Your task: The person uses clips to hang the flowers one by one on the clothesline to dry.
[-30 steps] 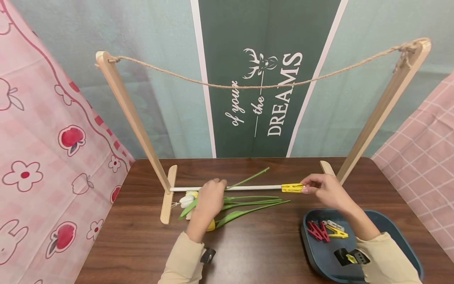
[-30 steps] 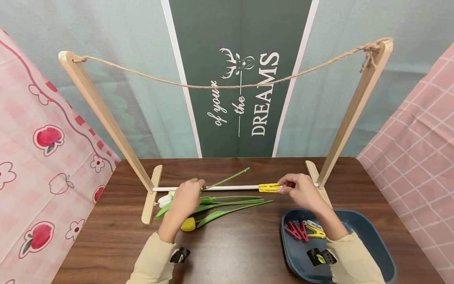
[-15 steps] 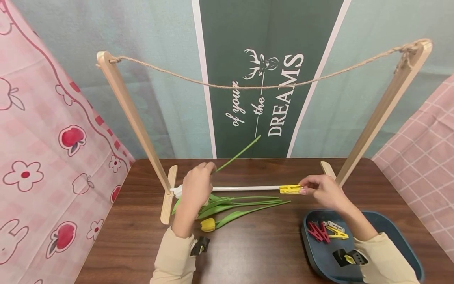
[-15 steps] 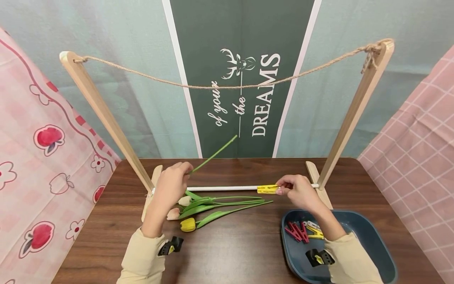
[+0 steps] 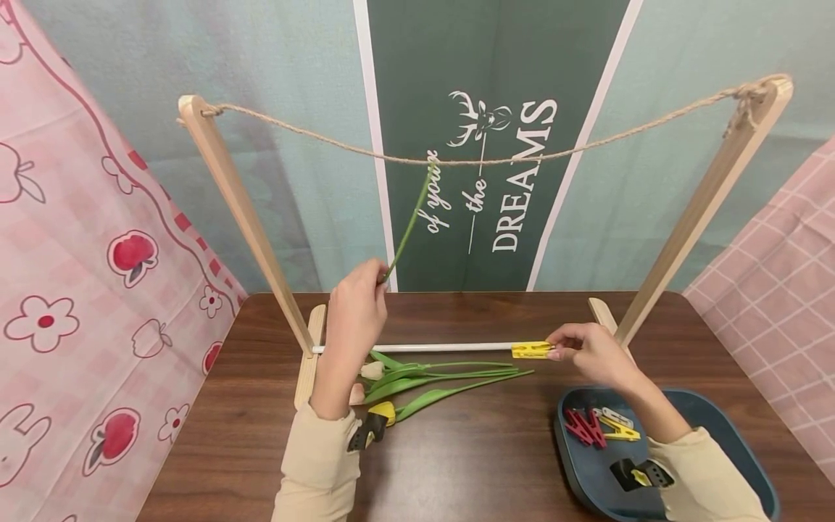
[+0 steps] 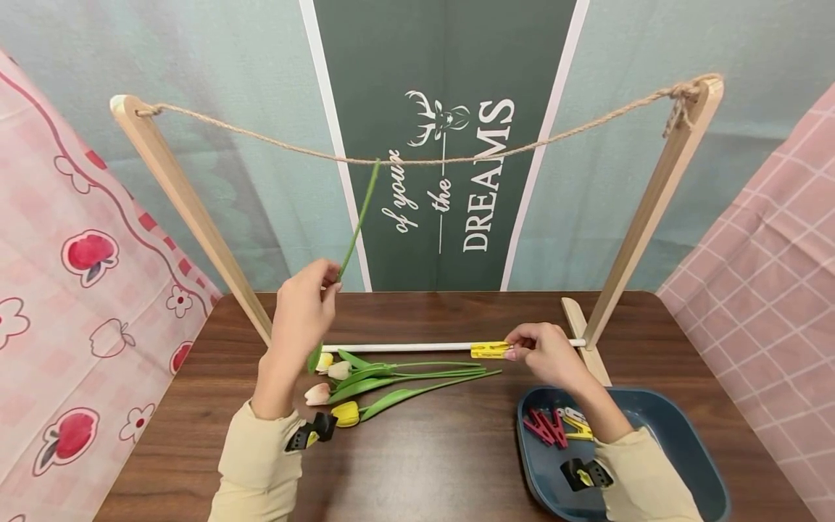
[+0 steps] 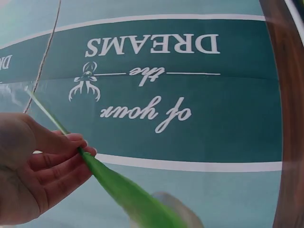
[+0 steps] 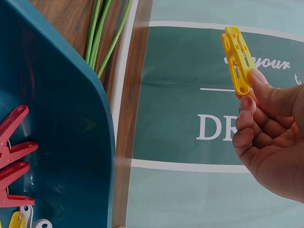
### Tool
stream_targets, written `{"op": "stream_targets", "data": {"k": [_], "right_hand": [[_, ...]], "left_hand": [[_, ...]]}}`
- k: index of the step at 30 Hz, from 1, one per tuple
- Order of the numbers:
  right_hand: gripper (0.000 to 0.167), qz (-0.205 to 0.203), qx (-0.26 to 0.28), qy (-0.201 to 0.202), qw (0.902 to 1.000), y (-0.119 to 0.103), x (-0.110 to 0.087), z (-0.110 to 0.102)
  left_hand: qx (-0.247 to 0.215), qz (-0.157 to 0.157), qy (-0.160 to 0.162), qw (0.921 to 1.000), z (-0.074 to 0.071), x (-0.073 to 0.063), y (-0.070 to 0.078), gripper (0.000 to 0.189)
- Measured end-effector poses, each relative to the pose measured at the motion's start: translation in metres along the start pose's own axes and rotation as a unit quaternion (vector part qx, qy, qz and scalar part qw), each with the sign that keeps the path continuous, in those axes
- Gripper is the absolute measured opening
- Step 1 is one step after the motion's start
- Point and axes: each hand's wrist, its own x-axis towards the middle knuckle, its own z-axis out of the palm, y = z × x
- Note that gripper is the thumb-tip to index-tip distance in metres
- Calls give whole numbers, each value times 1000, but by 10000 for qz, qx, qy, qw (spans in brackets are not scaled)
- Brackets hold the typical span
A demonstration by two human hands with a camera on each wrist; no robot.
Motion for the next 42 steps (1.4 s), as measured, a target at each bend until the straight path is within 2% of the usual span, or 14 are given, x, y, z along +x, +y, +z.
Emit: {"op": "stream_targets", "data": {"k": [8,19,25,34,42], "right_hand": [[8,-34,14,-75,10000,-1,2,0],[6,-253,-199,-72,9995,-10,13,-2],[7,-400,-386,-84,9984,-25,28,-5],[5,-641,-306,-290,9971,-56,52,-19],[6,-931,-401,-212,9946,-80,69,-27]], "left_hand": [[-138,-380,117,9991,-3,11,0,13],[-180,-374,248,9988,-5,13,-3,12],[-178,-355,279,9988,-5,13,-3,12],[-170,-322,292,9989,-5,12,-2,11],[-166,-383,227,9989,-6,13,-3,11]]}}
